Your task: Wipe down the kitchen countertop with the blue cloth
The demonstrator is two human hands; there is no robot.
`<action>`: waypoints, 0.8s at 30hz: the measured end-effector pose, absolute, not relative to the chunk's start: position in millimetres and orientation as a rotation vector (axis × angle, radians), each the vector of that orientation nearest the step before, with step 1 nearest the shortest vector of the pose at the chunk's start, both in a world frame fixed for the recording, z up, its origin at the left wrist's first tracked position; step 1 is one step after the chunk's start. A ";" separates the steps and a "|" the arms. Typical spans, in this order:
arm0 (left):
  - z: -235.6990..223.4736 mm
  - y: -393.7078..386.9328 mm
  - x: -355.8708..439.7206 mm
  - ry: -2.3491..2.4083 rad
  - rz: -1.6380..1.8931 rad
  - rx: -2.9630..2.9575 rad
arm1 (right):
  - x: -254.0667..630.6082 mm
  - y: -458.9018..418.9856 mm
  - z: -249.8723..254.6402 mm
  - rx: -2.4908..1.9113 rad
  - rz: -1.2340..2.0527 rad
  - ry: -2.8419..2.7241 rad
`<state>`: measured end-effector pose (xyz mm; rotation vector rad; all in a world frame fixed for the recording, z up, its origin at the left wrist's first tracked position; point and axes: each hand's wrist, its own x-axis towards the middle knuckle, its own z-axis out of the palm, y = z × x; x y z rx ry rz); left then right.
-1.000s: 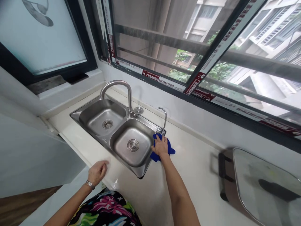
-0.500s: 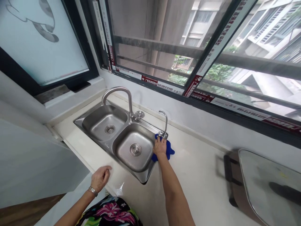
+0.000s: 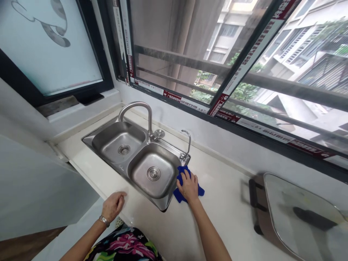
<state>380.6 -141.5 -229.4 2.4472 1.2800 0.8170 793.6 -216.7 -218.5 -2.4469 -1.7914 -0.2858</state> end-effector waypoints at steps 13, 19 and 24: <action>-222.4 -137.2 383.6 1.261 0.888 2.552 | 834.2 -174.3 -231.8 -2.589 -0.374 -1.411; -219.0 -135.2 383.9 1.261 0.866 2.578 | 857.3 -140.3 -231.7 -2.666 -0.276 -1.266; -223.3 -131.5 379.2 1.262 0.850 2.598 | 862.6 -125.6 -222.8 -2.723 -0.182 -1.231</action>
